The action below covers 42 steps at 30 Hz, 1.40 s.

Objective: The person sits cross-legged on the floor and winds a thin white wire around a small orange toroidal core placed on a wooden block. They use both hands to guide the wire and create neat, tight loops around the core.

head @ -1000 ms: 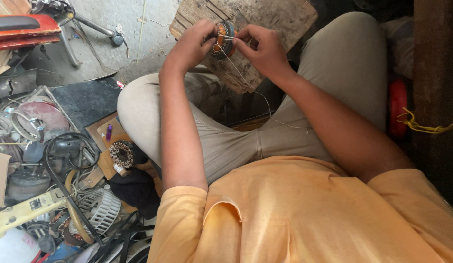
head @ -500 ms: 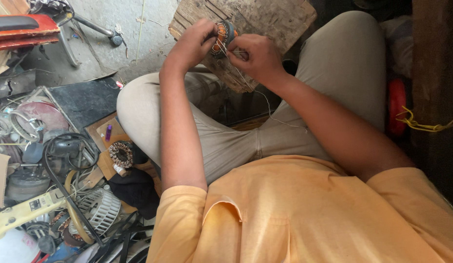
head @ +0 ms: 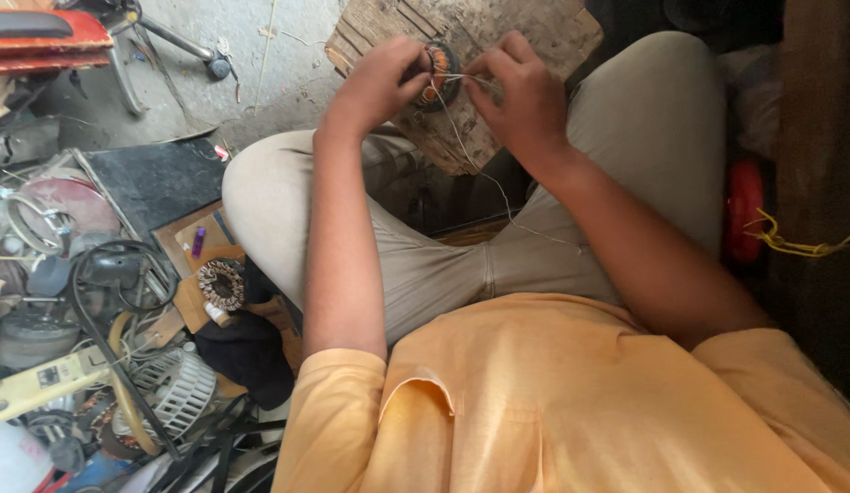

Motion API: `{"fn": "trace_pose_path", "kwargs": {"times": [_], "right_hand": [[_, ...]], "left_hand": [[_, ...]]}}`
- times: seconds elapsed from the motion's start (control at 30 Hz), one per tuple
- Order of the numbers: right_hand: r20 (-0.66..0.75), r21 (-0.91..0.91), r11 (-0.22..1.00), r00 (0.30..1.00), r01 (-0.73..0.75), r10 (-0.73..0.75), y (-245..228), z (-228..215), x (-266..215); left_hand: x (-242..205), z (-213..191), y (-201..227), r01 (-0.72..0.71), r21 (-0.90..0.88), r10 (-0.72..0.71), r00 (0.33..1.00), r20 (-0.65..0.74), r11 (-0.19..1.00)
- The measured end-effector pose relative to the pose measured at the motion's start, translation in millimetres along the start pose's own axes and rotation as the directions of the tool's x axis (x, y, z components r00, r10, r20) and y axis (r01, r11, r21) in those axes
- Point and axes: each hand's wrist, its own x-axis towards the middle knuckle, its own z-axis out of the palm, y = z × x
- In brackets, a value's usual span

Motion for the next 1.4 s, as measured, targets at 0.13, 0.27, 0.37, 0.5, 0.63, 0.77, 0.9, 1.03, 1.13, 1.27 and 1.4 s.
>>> {"fn": "trace_pose_path", "kwargs": {"times": [0.13,0.27,0.37,0.5,0.63,0.77,0.9,1.03,1.13,1.27,1.4], "right_hand": [[0.195,0.058,0.994,0.978,-0.094,0.081,0.3,-13.3,0.7],[0.388,0.135,0.935,0.885,-0.328,0.255,5.0,-16.1,0.4],[0.433,-0.064,0.962,0.862,-0.264,0.265,12.0,-21.1,-2.4],[0.560,-0.240,0.957,0.782,-0.164,0.274,17.7,-32.1,-10.6],[0.411,-0.389,0.909,0.911,0.149,0.027,13.9,-41.5,-14.1],[0.213,-0.436,0.900,0.973,0.009,0.094,1.1,-36.6,-13.0],[0.297,-0.200,0.979,0.949,-0.048,0.107,-16.5,-2.2,-18.8],[0.253,-0.215,0.966,0.947,-0.146,0.200,-15.8,31.2,-25.7],[0.201,-0.206,0.953,0.944,-0.222,0.263,-5.4,40.9,-22.3],[0.182,-0.005,0.946,0.930,-0.324,0.320,-3.1,41.3,-20.9],[0.361,0.035,0.944,0.885,-0.327,0.294,-17.1,18.5,-19.1]], "left_hand": [[4.7,4.9,7.5,-0.009,0.011,0.009,1.000,0.008,1.000],[4.8,4.7,16.5,0.074,-0.160,-0.066,0.996,0.051,0.984],[3.8,4.4,21.3,0.087,-0.151,-0.085,0.996,0.018,0.985],[-0.9,7.8,22.6,-0.001,-0.103,-0.009,0.996,-0.092,0.995],[2.4,9.2,22.4,-0.032,-0.098,0.019,0.992,-0.128,0.995],[3.3,9.1,24.1,0.000,-0.097,-0.013,0.991,-0.133,0.995],[4.9,9.2,24.2,-0.040,-0.098,0.024,0.987,-0.159,0.994],[6.7,12.3,20.9,-0.049,-0.102,0.031,0.985,-0.170,0.994],[8.4,13.3,20.9,-0.040,-0.081,0.025,0.984,-0.178,0.996],[7.9,12.8,19.2,-0.049,-0.091,0.032,0.985,-0.170,0.995],[8.9,14.2,17.8,-0.012,-0.088,-0.001,0.989,-0.148,0.996]]}}
